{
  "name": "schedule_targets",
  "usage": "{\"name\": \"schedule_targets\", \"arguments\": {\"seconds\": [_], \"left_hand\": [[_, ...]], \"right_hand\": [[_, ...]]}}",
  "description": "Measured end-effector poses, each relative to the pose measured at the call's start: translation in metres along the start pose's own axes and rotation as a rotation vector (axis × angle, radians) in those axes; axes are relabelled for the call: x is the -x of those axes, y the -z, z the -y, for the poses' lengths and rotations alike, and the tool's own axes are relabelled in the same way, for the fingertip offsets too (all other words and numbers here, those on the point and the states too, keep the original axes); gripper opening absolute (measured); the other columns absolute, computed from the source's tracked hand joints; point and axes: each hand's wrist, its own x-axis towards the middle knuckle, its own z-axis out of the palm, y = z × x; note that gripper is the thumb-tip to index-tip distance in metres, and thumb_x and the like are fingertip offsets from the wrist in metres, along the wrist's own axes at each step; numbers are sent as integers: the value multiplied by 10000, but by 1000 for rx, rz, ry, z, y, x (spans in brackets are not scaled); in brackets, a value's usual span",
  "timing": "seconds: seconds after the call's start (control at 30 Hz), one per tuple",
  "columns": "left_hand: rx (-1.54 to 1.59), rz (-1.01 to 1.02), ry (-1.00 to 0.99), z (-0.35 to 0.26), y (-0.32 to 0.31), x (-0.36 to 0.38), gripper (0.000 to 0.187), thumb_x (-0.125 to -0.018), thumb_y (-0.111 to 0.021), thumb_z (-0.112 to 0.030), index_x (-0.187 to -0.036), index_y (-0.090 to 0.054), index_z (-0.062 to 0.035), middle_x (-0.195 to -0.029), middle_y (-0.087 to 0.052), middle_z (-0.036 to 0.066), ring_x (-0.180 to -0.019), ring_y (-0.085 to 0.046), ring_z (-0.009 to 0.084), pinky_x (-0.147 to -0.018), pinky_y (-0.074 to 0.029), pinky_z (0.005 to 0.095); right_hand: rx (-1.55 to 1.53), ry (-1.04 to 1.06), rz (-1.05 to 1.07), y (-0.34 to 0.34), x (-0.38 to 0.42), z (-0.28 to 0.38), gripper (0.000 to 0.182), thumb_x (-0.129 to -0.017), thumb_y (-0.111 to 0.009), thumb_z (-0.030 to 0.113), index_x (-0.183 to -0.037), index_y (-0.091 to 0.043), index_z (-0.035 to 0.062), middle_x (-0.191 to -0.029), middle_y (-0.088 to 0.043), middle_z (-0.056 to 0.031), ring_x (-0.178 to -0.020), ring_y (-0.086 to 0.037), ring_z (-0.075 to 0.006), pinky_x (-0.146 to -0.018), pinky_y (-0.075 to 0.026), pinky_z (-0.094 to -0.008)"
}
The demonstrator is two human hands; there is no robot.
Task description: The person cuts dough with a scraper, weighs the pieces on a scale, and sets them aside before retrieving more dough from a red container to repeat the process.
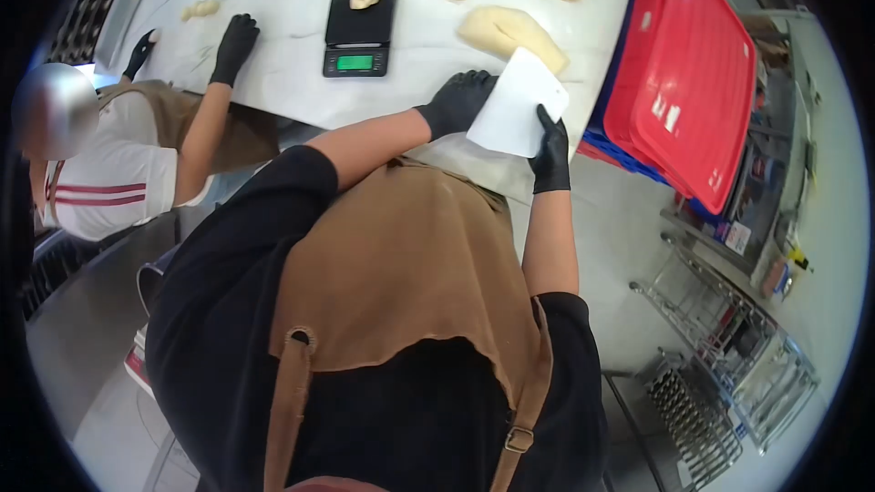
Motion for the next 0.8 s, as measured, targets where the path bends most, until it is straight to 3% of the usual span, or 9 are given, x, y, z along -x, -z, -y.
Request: {"name": "schedule_targets", "arguments": {"seconds": [0.13,0.17,0.27,0.4,0.47,0.6,0.63,0.77,0.8], "left_hand": [[184,233,-211,6,3,2,521,-896,-621,-234,-1344,-486,-5,-1239,-600,241,-1154,-584,380,-995,-445,490],[455,37,-261,-2,1,13,555,-886,-665,-189,-1383,-480,-26,-1314,-581,231,-1218,-562,377,-1046,-430,465],[676,-63,-211,-32,22,23,562,-892,-666,-155,-1407,-475,-35,-1365,-555,226,-1259,-542,374,-1063,-433,441],[540,278,-1,-33,89,25,333,-943,-652,-285,-1192,-645,-64,-1106,-681,209,-999,-648,396,-880,-517,443],[466,165,-61,-7,100,32,311,-955,-637,-352,-1083,-683,-72,-960,-696,208,-872,-656,395,-797,-518,445],[197,239,27,4,68,54,355,-940,-653,-366,-1172,-653,-97,-1072,-670,166,-959,-653,357,-778,-529,451],[111,148,-61,11,49,62,392,-930,-661,-364,-1236,-628,-119,-1081,-652,152,-983,-644,349,-789,-534,456],[76,-159,44,32,33,93,419,-902,-694,-319,-1272,-630,-132,-1066,-656,164,-992,-633,345,-866,-524,446],[145,-14,119,34,48,95,429,-886,-710,-298,-1273,-633,-128,-1120,-658,161,-1030,-626,339,-904,-513,435]], "right_hand": [[-224,66,144,-18,7,-4,498,-956,-607,195,-1422,-488,65,-1319,-606,-118,-1183,-606,-296,-989,-514,-448],[-278,44,146,-21,10,1,502,-959,-601,196,-1428,-483,66,-1325,-601,-117,-1196,-598,-296,-1001,-507,-446],[-116,152,189,-26,28,14,509,-962,-595,192,-1437,-473,54,-1345,-588,-121,-1214,-584,-292,-1016,-496,-434],[-235,78,156,-14,45,57,500,-973,-581,188,-1419,-458,0,-1352,-579,-165,-1198,-607,-319,-1000,-519,-479],[-330,54,224,4,47,69,528,-966,-595,185,-1433,-428,2,-1352,-577,-166,-1201,-607,-325,-1019,-510,-498],[261,65,-179,25,15,32,450,-921,-669,115,-1335,-548,-11,-1225,-657,-119,-1081,-647,-232,-896,-539,-378],[394,163,-209,29,16,29,450,-921,-670,107,-1335,-549,-23,-1251,-647,-121,-1089,-639,-223,-909,-522,-364],[643,350,-161,-17,64,63,394,-948,-646,128,-1290,-580,-56,-1171,-686,-119,-983,-665,-203,-863,-521,-336],[772,334,-122,-43,78,69,356,-963,-620,125,-1263,-592,-65,-1116,-700,-126,-945,-665,-181,-828,-528,-326]]}}
